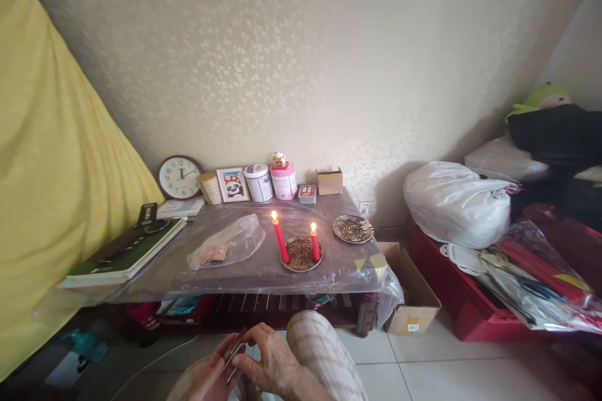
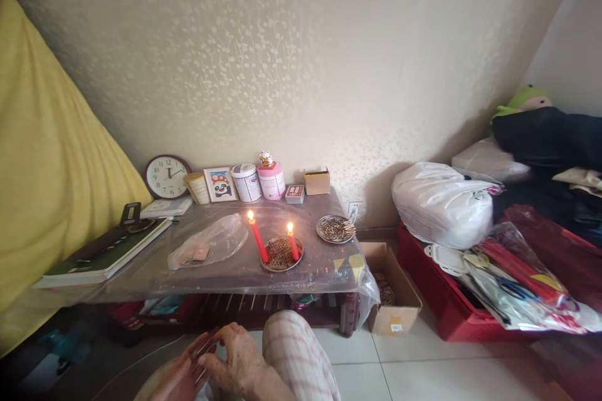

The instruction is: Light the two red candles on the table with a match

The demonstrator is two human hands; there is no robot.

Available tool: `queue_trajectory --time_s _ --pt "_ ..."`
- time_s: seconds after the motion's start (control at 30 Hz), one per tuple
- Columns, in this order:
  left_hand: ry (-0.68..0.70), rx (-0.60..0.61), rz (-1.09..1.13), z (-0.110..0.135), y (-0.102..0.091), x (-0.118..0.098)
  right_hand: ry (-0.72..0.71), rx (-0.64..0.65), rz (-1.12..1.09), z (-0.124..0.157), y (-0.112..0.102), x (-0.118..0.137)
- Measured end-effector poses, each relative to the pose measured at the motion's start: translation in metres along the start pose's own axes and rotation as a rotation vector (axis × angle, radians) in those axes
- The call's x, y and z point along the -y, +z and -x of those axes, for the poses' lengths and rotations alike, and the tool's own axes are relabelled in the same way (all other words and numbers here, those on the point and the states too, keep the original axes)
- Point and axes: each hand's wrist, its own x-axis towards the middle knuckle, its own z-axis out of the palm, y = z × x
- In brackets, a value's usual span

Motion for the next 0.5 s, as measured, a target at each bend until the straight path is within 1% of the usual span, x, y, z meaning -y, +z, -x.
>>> queue_trajectory --time_s 0.1,0.2,0.27,0.37,0.5 --pt "0.022 0.033 -0.015 -0.001 0.000 0.002 0.087 -0.065 -0.034 0.003 0.000 0.009" --pt "0.039 0.000 -0.053 0.001 0.002 0.004 0.133 -0.102 -0.042 0.004 -0.003 0.016" --pt "0.040 -0.012 -0.079 0.002 0.003 0.005 0.102 -0.101 -0.023 0.002 -0.004 0.017" --pt "0.067 0.028 -0.108 0.004 0.000 0.007 0.049 -0.073 0.022 -0.002 -0.001 0.017" --pt "0.109 0.065 -0.103 0.006 -0.006 0.007 0.050 -0.048 0.061 -0.009 0.004 0.014"
